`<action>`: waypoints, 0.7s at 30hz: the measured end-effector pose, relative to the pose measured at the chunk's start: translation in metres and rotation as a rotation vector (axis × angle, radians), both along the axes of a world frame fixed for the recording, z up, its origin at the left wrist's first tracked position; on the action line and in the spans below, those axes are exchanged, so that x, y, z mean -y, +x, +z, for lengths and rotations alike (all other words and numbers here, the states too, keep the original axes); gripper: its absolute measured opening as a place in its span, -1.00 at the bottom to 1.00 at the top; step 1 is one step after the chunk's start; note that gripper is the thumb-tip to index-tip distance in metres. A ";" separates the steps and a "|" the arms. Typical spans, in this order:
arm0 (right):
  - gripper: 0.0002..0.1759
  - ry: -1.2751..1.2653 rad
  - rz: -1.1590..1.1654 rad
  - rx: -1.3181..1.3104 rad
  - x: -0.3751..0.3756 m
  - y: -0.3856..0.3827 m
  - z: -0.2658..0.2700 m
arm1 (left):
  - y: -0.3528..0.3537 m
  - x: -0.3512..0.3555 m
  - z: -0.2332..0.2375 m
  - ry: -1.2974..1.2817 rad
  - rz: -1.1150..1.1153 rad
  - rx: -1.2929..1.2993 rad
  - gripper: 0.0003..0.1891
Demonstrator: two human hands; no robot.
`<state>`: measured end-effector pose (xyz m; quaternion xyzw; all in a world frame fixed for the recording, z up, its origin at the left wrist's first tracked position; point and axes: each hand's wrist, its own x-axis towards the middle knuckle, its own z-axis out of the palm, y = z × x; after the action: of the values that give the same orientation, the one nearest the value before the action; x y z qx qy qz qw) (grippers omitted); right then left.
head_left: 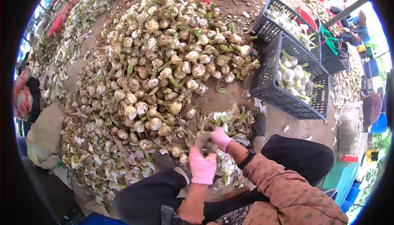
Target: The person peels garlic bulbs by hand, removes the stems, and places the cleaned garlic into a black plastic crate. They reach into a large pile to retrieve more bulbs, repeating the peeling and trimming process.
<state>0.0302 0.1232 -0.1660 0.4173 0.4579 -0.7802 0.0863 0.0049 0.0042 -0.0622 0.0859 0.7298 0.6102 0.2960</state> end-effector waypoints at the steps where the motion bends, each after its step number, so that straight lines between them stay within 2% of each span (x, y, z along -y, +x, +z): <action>1: -0.48 -0.198 -0.082 -0.087 -0.004 0.004 0.017 | -0.001 0.000 -0.008 -0.098 0.022 -0.130 -0.52; 2: -0.51 -0.398 -0.161 -0.180 -0.007 0.009 0.030 | -0.004 -0.002 -0.008 -0.195 0.047 -0.264 -0.46; 3: -0.56 -0.448 -0.173 -0.323 -0.008 0.010 0.045 | -0.006 -0.002 -0.003 -0.218 0.018 -0.364 -0.43; 4: -0.56 -0.442 -0.173 -0.338 -0.009 0.013 0.054 | -0.007 -0.002 0.002 -0.210 0.017 -0.378 -0.43; 6: -0.53 -0.360 -0.150 -0.331 -0.009 0.016 0.079 | -0.006 -0.003 0.011 -0.285 -0.029 -0.545 -0.47; 7: -0.49 -0.226 -0.134 -0.295 -0.011 0.022 0.094 | -0.005 -0.005 0.017 -0.202 -0.005 -0.517 -0.47; 8: -0.49 -0.217 -0.138 -0.309 -0.014 0.025 0.106 | -0.003 -0.007 0.024 -0.191 -0.008 -0.531 -0.47; 10: -0.45 -0.043 -0.133 -0.312 -0.021 0.031 0.126 | 0.002 -0.010 0.038 -0.111 -0.011 -0.536 -0.48; 11: -0.49 0.075 -0.134 -0.333 -0.019 0.032 0.142 | 0.003 -0.011 0.038 -0.047 -0.011 -0.528 -0.46; 12: -0.49 0.081 -0.138 -0.338 -0.019 0.034 0.145 | 0.006 -0.010 0.040 -0.040 -0.015 -0.533 -0.46; 14: -0.54 0.388 -0.003 -0.363 -0.016 0.036 0.152 | 0.009 -0.010 0.048 -0.014 -0.047 -0.656 -0.49; 16: -0.58 0.353 -0.073 -0.407 -0.012 0.037 0.163 | 0.013 -0.008 0.061 -0.019 -0.046 -0.683 -0.50; 21: -0.63 0.394 0.118 -0.366 -0.020 0.043 0.168 | 0.014 -0.001 0.066 0.034 -0.035 -0.629 -0.49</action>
<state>0.0730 0.1437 0.0020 0.2508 0.6322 -0.7323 -0.0352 0.0188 0.0051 0.0034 0.2878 0.7737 0.5606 0.0647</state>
